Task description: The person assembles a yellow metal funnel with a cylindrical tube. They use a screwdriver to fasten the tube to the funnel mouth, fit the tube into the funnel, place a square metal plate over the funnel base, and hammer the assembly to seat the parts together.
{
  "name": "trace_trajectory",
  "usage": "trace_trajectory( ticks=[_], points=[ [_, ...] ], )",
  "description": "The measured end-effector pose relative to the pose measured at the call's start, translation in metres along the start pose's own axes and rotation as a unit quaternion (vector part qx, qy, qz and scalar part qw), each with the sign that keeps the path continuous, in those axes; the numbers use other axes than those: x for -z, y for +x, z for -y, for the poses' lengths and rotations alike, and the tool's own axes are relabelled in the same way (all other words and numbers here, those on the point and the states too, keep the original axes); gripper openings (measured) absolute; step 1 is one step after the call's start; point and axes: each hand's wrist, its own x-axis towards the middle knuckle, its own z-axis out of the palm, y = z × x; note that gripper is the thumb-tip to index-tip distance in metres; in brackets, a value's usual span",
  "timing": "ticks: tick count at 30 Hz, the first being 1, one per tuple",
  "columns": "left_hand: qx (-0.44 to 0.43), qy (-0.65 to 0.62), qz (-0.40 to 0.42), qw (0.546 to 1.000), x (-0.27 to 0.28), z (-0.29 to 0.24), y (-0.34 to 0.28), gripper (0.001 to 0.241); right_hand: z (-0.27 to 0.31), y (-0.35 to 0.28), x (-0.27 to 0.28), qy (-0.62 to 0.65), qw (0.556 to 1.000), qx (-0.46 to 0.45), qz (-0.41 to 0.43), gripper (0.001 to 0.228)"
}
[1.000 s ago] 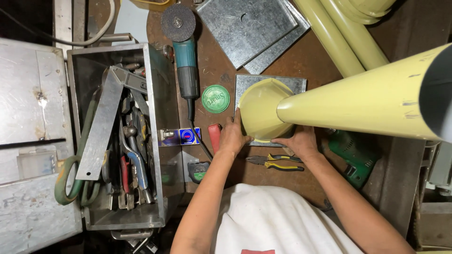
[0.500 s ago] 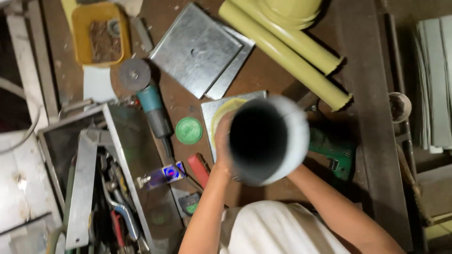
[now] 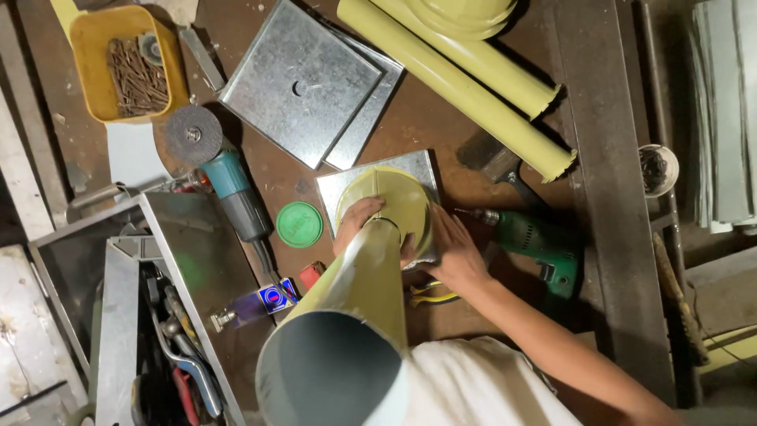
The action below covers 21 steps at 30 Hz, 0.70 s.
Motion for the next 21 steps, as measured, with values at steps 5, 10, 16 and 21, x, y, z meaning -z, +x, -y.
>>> trace_trajectory(
  ticks=[5, 10, 16, 21],
  points=[
    [0.026, 0.017, 0.020, 0.999, 0.010, -0.005, 0.001, 0.054, -0.036, -0.080, 0.051, -0.066, 0.973, -0.196, -0.098, 0.060],
    [-0.022, 0.019, 0.076, 0.997, 0.018, 0.008, -0.001, 0.040, -0.095, -0.125, 0.073, -0.210, 0.932, -0.275, -0.111, 0.081],
    [0.016, -0.007, 0.011, 1.000, 0.011, 0.004, -0.002, 0.041, -0.119, -0.112, 0.071, -0.116, 0.880, -0.460, 0.034, 0.089],
    [0.004, -0.001, 0.021, 1.000, 0.015, -0.001, -0.007, 0.063, -0.107, -0.110, 0.085, 0.091, 0.881, -0.458, -0.080, 0.091]
  ],
)
